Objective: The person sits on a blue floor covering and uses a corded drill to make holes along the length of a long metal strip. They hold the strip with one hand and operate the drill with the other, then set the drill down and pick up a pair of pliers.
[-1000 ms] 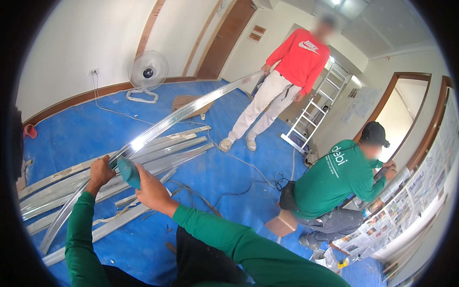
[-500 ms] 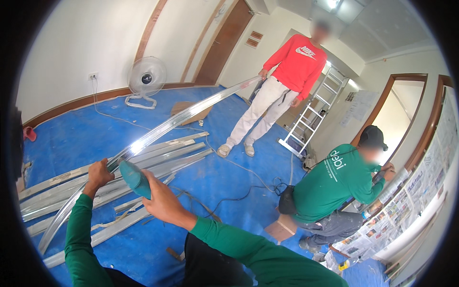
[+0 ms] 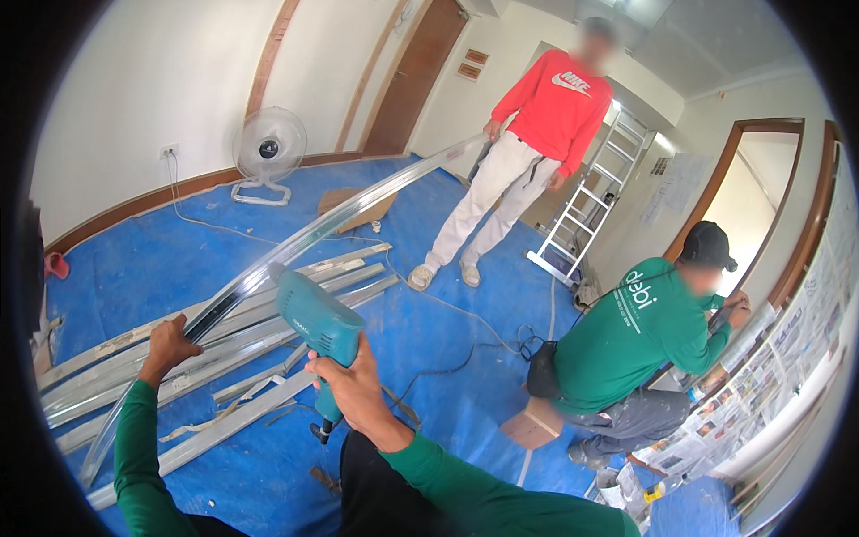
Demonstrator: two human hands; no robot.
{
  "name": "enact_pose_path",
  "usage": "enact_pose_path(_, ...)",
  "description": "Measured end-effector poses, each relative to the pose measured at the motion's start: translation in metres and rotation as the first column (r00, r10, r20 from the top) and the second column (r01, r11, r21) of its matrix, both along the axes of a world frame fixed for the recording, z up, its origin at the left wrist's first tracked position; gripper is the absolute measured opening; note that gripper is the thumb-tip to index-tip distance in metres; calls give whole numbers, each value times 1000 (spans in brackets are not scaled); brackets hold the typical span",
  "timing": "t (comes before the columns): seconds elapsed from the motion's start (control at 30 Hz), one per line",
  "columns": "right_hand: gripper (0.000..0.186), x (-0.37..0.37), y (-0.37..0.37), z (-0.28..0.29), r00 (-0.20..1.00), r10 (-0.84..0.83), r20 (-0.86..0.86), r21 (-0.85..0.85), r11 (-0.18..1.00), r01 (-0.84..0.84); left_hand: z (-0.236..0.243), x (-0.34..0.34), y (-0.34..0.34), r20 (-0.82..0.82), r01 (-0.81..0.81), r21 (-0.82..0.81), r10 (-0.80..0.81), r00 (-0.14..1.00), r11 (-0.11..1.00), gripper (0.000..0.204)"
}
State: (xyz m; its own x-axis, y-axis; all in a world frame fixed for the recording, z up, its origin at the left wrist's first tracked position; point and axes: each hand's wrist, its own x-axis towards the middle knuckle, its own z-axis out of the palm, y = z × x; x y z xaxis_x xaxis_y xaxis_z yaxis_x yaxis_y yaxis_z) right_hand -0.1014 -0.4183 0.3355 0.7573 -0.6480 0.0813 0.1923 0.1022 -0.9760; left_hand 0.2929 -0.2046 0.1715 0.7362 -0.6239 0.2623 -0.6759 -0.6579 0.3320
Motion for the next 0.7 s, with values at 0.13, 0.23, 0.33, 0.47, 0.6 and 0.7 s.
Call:
enact_pose_path(0.13,61,-14,1,-2,1000,-5,-5,16,1000,5,5,0,15,-75,43,5,-43,996,999,64)
enact_pose_path(0.23,59,-26,0,-5,1000,23,-11,32,999,-22,9,14,36,-607,46,-103,-100,789,994,63)
enact_pose_path(0.33,57,-34,0,-7,997,64,-34,44,997,-62,2,36,73,-568,124,173,-4,823,977,62)
enact_pose_path(0.47,54,-40,-1,-3,994,103,31,43,994,-104,-29,61,152,-518,106,509,206,830,854,75)
enact_pose_path(0.6,54,-44,2,3,994,97,48,88,991,-101,-69,63,251,-467,62,674,360,808,736,85)
enact_pose_path(0.7,55,-45,4,4,994,101,40,110,988,-105,-92,51,322,-355,-5,731,386,852,683,76)
